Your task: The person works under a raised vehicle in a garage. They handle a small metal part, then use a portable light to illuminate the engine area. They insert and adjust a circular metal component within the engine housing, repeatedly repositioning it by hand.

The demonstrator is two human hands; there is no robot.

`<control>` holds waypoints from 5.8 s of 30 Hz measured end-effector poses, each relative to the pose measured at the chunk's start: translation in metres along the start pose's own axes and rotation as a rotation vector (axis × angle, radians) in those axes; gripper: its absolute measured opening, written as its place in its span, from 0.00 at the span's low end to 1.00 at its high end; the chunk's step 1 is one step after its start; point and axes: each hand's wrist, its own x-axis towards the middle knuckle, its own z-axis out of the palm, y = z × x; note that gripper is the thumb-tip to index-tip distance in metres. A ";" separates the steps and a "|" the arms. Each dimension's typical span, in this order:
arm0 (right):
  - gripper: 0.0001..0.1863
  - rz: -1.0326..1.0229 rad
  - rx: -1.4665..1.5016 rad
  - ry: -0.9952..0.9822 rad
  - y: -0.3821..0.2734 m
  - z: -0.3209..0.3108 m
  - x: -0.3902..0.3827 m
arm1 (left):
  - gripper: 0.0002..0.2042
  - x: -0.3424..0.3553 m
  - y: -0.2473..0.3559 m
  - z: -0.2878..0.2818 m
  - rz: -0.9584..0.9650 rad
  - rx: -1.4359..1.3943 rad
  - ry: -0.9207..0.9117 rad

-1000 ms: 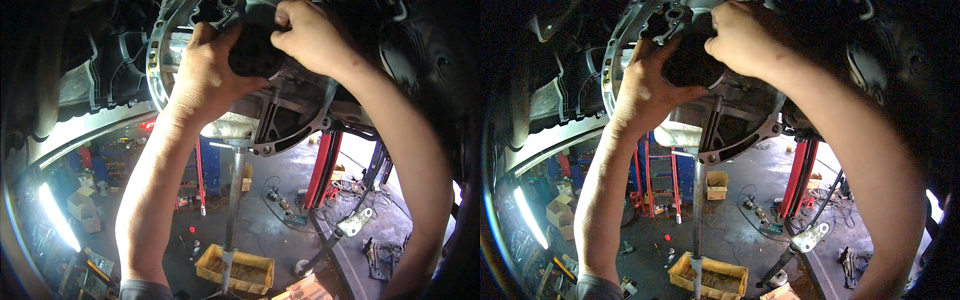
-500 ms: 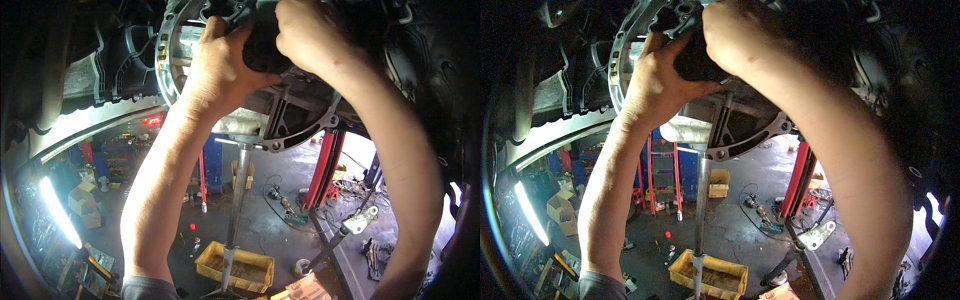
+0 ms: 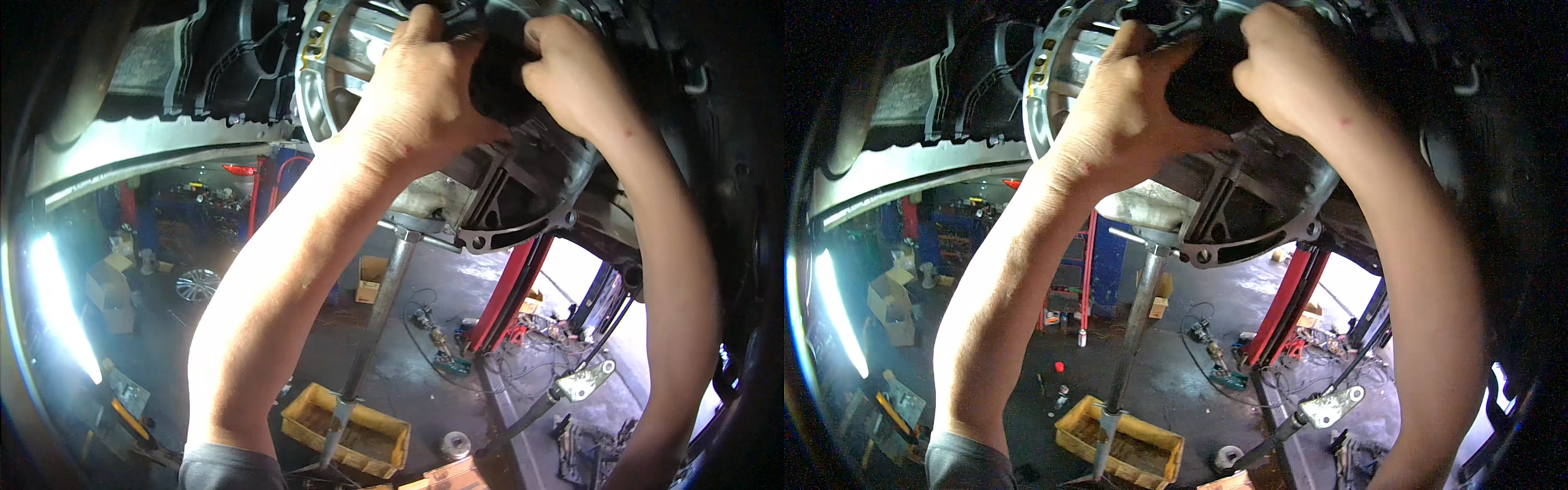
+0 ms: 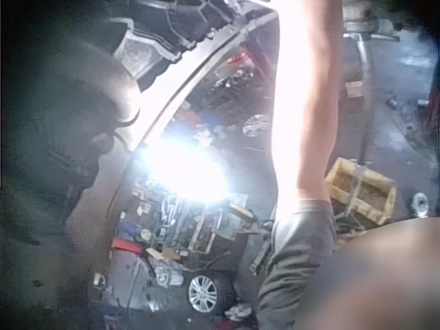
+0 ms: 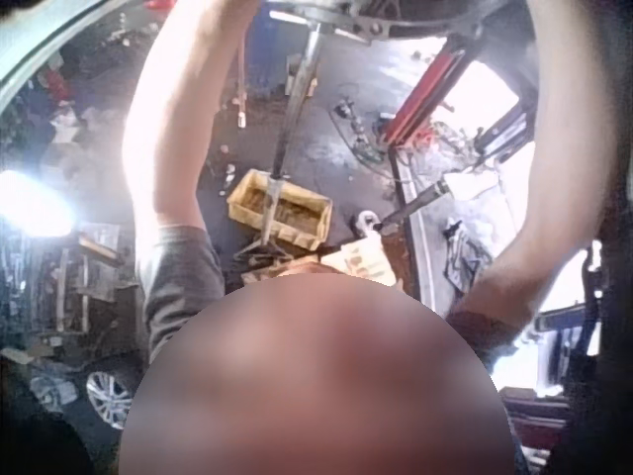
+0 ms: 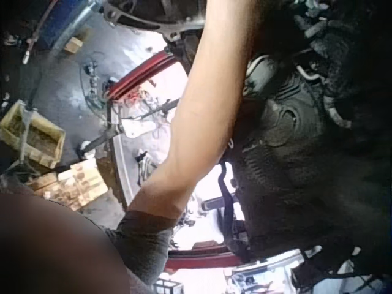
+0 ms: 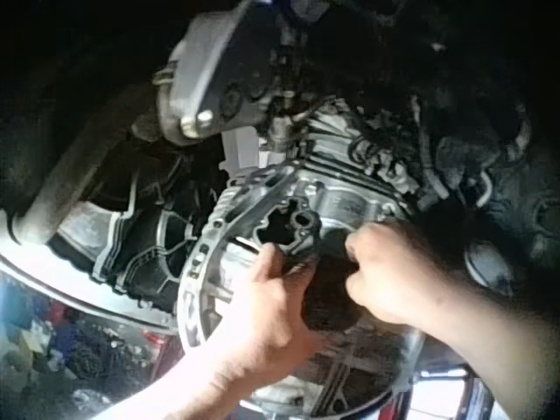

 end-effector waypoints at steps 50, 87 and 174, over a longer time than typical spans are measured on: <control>0.46 0.635 0.531 -0.188 -0.006 0.047 -0.006 | 0.32 0.013 -0.002 -0.006 -0.017 0.034 -0.175; 0.58 -0.203 -0.036 -0.120 -0.007 -0.037 -0.004 | 0.45 0.011 0.001 -0.002 -0.002 0.007 -0.115; 0.08 0.535 0.809 -0.345 0.041 0.007 -0.030 | 0.39 -0.050 0.044 0.042 -0.398 0.023 0.500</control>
